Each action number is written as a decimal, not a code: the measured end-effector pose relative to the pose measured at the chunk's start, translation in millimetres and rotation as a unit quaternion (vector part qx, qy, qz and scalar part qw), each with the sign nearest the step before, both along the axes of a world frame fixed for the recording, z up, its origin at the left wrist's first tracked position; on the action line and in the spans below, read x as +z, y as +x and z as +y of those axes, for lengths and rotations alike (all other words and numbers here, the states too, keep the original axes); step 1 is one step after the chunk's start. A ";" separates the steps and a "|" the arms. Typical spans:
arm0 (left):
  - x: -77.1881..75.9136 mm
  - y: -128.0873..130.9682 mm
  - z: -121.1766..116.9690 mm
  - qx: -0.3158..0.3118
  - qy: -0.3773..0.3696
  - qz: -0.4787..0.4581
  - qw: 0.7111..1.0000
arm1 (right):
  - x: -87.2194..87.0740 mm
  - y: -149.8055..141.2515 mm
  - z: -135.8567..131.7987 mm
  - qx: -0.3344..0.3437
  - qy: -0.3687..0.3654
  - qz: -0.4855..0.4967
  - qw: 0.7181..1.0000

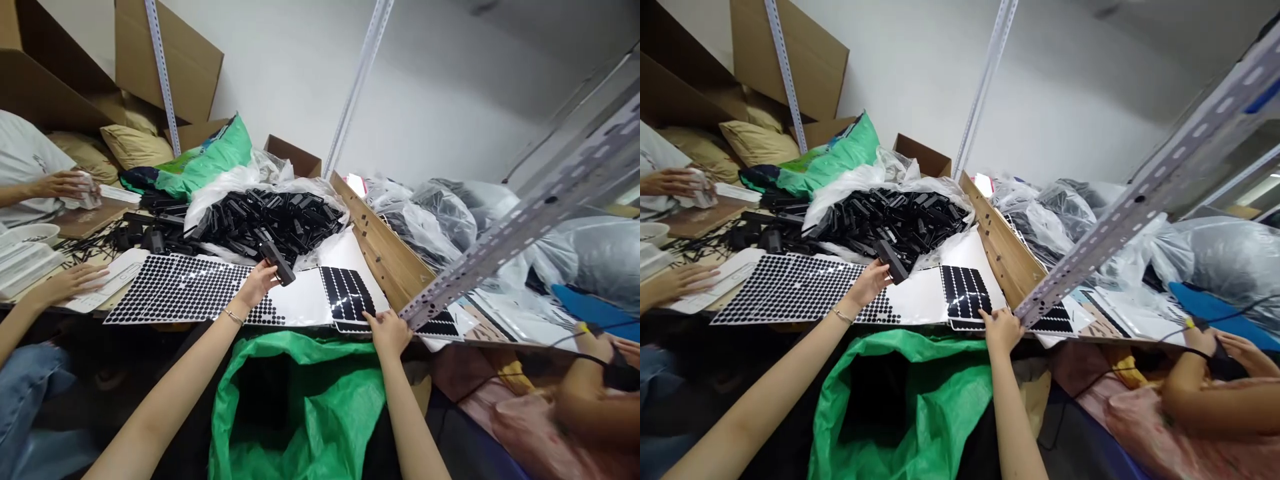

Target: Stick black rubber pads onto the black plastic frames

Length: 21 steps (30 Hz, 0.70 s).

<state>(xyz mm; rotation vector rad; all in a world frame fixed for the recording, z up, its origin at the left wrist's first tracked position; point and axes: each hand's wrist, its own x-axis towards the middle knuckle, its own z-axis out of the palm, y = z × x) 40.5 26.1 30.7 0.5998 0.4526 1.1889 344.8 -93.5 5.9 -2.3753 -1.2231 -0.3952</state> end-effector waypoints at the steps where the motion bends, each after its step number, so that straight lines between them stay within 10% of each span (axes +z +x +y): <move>1: 0.6 1.3 0.3 -0.002 0.012 0.007 1.000 | -0.4 1.8 -0.3 -0.001 -0.004 -0.005 1.000; 11: -24.1 8.4 -22.0 0.016 0.028 0.072 0.997 | -3.6 10.8 -1.9 0.008 -0.164 -0.041 0.986; 21: -13.1 -6.6 -45.0 -0.012 0.017 0.129 0.991 | 15.4 -15.6 9.2 0.051 -0.275 -0.140 0.950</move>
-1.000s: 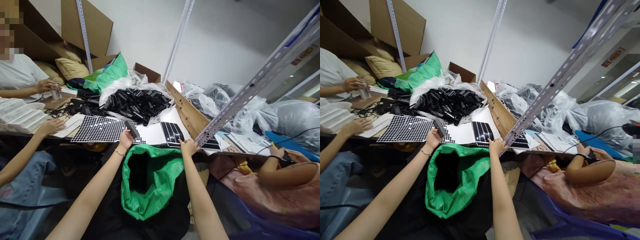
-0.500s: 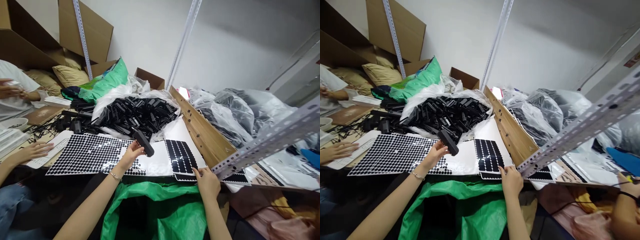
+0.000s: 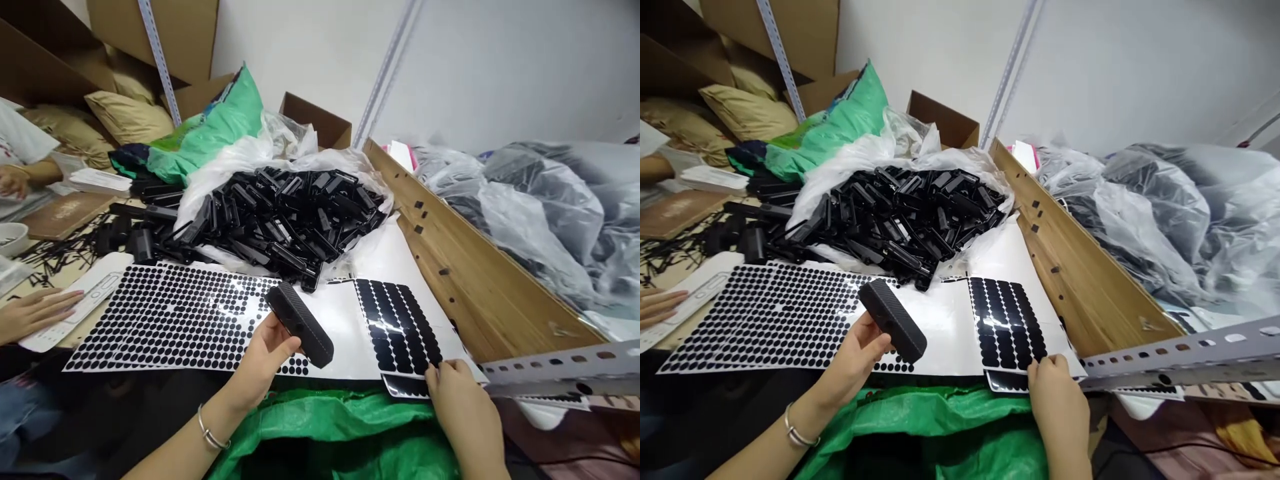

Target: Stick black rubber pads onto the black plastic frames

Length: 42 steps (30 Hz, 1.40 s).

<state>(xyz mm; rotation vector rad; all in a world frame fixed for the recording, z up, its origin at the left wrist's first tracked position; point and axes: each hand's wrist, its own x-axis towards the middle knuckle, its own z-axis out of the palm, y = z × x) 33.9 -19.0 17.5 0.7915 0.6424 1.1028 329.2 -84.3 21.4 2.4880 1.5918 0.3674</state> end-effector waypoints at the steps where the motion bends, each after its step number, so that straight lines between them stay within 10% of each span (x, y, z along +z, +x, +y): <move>1: -0.2 0.2 0.7 0.005 -0.002 0.007 1.000 | 2.0 -1.3 1.4 -0.002 -0.006 -0.005 1.000; 19: 6.8 -3.3 6.6 0.166 0.035 0.065 0.983 | -12.9 41.4 2.9 -0.059 0.180 0.235 0.953; 42: 16.7 -8.0 2.7 0.153 0.050 0.032 0.986 | -18.7 23.6 -2.5 0.042 0.216 0.089 0.971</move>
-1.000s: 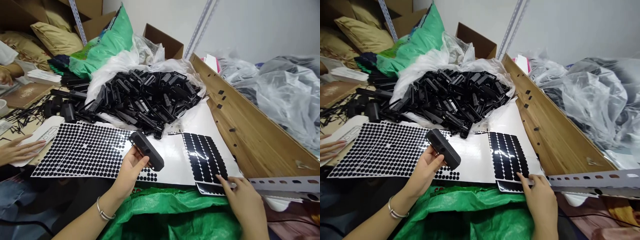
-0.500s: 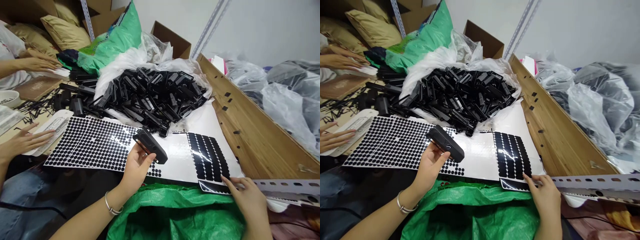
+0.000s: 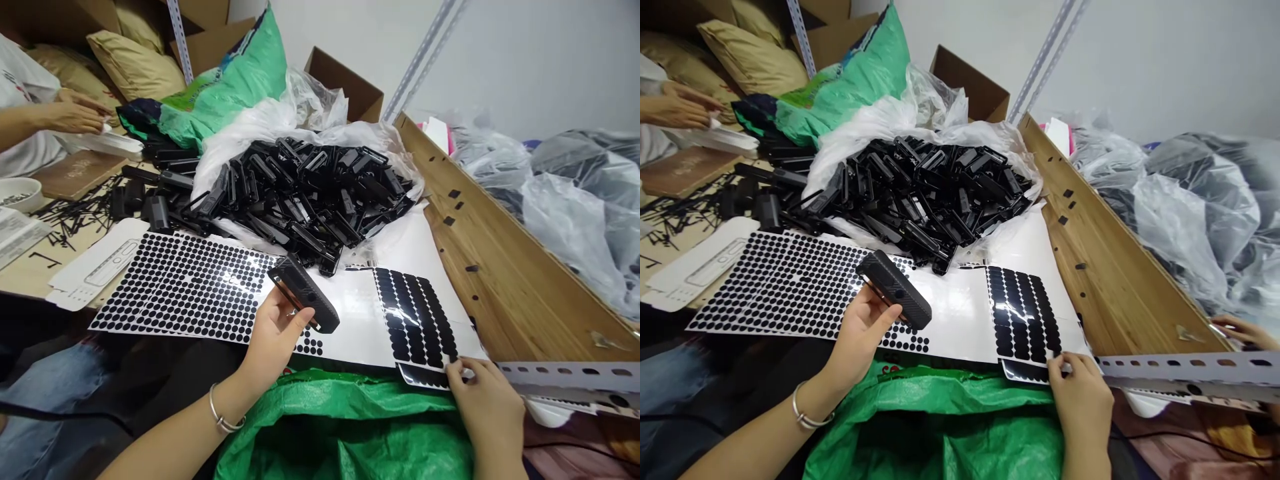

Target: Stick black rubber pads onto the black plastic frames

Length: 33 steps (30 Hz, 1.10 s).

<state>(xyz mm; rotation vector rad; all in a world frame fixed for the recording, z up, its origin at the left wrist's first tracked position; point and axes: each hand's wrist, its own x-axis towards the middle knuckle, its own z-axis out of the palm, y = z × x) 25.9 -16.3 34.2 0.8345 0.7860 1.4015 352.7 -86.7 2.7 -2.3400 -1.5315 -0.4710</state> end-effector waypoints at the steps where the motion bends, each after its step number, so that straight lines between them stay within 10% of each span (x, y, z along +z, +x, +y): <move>1: 0.4 -0.5 -0.2 -0.001 -0.006 -0.001 1.000 | 0.8 -1.0 -0.3 0.006 0.016 0.012 1.000; 23: 4.3 -7.4 3.8 -0.126 -0.120 -0.053 0.983 | 8.8 -5.9 1.1 0.020 0.038 0.110 0.993; 33: 2.0 -12.3 5.6 -0.145 -0.119 -0.038 0.982 | 15.2 2.1 -13.3 -0.109 -0.017 0.081 0.991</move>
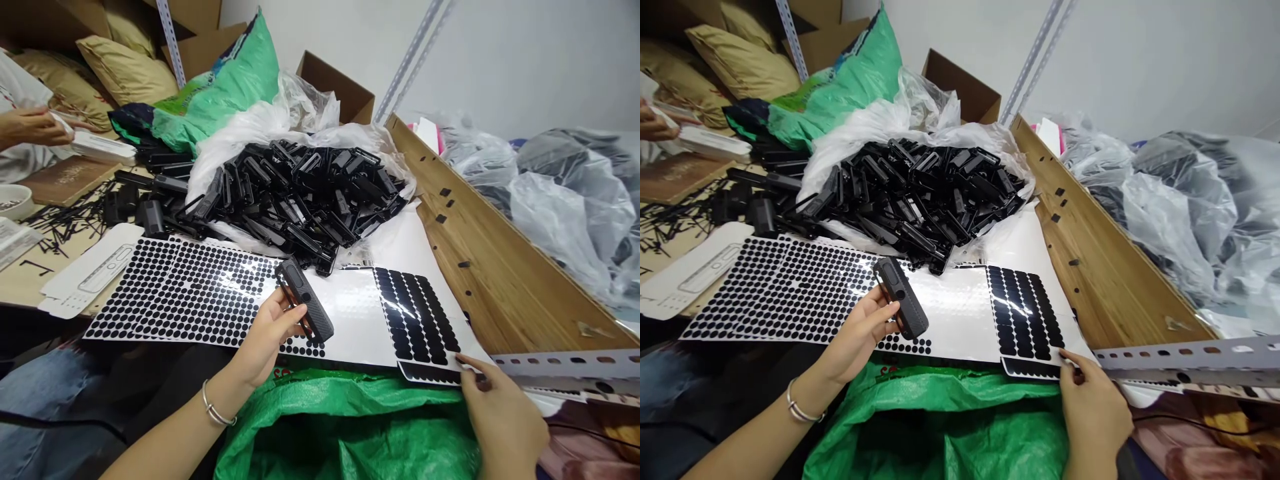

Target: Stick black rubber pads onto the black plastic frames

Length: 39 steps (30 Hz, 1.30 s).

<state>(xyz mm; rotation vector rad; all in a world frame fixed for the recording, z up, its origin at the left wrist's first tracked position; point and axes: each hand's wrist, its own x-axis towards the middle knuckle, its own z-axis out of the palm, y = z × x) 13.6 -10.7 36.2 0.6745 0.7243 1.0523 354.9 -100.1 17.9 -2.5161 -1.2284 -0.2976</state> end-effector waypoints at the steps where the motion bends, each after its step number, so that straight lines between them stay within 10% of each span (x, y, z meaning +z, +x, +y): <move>1: -1.2 -1.1 0.0 -0.012 0.000 -0.001 1.000 | 1.7 -0.2 -2.2 -0.003 -0.001 -0.021 1.000; 7: -7.5 -6.5 -1.4 -0.069 -0.008 -0.010 0.998 | 14.3 -3.4 -14.1 -0.020 0.191 -0.068 0.979; 12: -12.3 -5.1 -1.4 -0.040 -0.026 0.003 0.999 | 37.8 -37.0 -5.0 0.056 0.345 0.180 0.920; 18: -11.1 1.2 -0.3 -0.043 -0.002 0.037 0.998 | 79.6 -123.1 44.6 0.377 0.118 0.415 0.820; 23: -9.5 3.2 0.2 -0.040 0.045 0.077 0.995 | 74.3 -162.5 73.0 0.416 0.038 0.560 0.715; 39: -6.1 -4.8 0.0 -0.074 0.056 0.117 0.989 | 48.8 -176.0 85.5 0.490 0.053 0.527 0.692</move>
